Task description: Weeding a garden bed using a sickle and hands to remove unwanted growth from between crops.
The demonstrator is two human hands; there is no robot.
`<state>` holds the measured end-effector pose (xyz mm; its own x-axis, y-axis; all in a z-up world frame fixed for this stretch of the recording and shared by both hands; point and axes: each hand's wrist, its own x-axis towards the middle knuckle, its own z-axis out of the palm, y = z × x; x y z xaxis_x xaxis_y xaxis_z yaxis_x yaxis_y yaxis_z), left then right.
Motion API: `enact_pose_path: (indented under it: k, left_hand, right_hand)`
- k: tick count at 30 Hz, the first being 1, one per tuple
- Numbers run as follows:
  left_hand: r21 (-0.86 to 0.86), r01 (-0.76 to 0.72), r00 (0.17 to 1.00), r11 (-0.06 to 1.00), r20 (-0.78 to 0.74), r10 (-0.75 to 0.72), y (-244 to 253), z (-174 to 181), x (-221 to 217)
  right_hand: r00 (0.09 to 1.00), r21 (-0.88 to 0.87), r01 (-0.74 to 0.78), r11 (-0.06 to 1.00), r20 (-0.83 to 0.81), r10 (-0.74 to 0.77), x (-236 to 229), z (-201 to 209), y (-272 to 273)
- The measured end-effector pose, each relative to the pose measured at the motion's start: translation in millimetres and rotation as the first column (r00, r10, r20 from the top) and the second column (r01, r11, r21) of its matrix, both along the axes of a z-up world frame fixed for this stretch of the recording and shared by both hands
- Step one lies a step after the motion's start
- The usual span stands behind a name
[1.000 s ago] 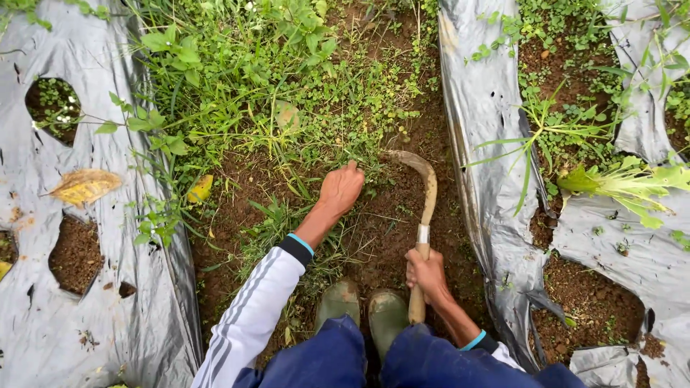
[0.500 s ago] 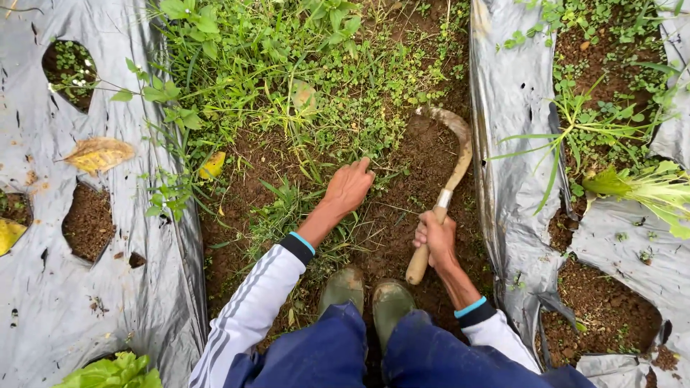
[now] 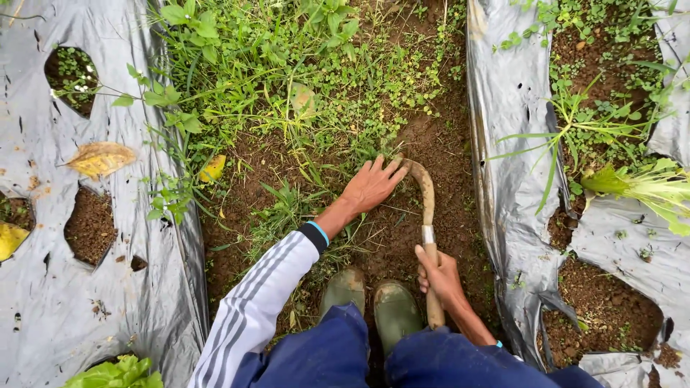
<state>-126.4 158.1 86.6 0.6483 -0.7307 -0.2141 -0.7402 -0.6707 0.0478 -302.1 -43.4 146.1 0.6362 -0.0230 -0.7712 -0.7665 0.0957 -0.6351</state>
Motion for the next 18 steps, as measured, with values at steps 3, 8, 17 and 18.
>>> enact_pose_path:
  k: [3, 8, 17, 18]
  left_hand:
    - [-0.075, -0.065, 0.997, 0.995, -0.035, 0.063, 7, -31, 0]
    - [-0.055, -0.055, 0.998, 0.997, 0.004, 0.055, 10, -55, 13]
    - [0.075, -0.189, 0.974, 0.979, -0.117, 0.197, 88, -11, 10]
    - [0.042, -0.192, 0.976, 0.98, -0.101, 0.196, 87, -15, 6]
  right_hand:
    - [0.987, -0.099, -0.005, 0.995, 0.161, 0.021, -11, -38, -2]
    - [0.972, -0.06, 0.067, 0.996, 0.229, -0.052, 28, -45, 1]
    - [0.991, -0.008, -0.128, 0.992, 0.025, 0.128, -22, -64, -30]
    - [0.991, -0.067, -0.055, 0.996, 0.118, 0.063, -8, -64, -27]
